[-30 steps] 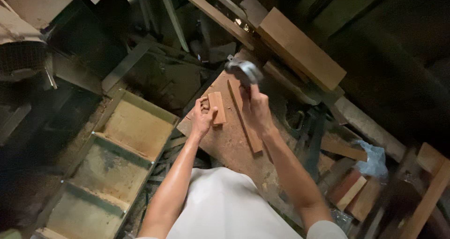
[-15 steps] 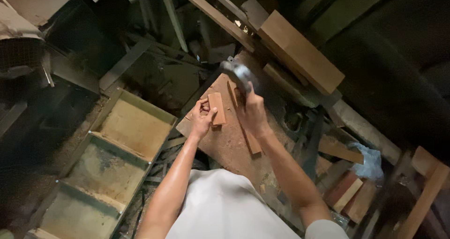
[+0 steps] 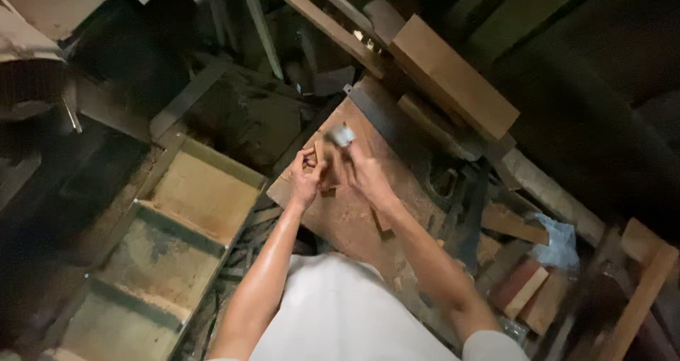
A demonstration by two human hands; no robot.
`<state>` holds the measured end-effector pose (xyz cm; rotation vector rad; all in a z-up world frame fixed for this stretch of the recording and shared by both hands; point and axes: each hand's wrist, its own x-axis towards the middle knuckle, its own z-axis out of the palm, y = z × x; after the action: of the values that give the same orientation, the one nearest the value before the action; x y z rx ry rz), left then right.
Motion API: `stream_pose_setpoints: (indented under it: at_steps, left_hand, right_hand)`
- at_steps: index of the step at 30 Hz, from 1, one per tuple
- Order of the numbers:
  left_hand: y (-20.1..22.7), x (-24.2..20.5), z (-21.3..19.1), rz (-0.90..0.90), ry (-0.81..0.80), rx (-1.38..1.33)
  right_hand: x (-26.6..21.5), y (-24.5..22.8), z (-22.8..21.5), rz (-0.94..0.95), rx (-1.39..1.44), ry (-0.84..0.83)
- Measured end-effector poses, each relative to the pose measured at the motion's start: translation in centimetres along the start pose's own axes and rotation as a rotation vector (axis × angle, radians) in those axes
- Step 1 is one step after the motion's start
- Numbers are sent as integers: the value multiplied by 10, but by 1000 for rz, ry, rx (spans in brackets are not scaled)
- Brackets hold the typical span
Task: The person repeatedly strikes small wooden blocks with a hammer on a workbench, adjusting the pieces between strikes. The person occasionally repositions the blocks and continues hammering them.
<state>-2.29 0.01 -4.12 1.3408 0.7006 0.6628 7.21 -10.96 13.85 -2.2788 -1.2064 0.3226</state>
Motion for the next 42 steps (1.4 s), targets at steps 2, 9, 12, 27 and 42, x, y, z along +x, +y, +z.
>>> stream_pose_setpoints:
  at_steps: [2, 9, 12, 27, 42]
  left_hand:
    - [8, 10, 2, -38, -15, -48]
    - [13, 3, 0, -9, 12, -18]
    - [9, -4, -1, -153, -43, -70]
    - [16, 6, 0, 17, -30, -98]
    - [1, 6, -2, -143, -75, -62]
  right_hand:
    - [12, 4, -6, -10, -8, -32]
    - [14, 4, -18, -17, 114, 244]
    - [6, -4, -9, 282, 6, -210]
    - [3, 9, 6, 94, -8, -95]
    - [2, 6, -1, 81, 69, 36]
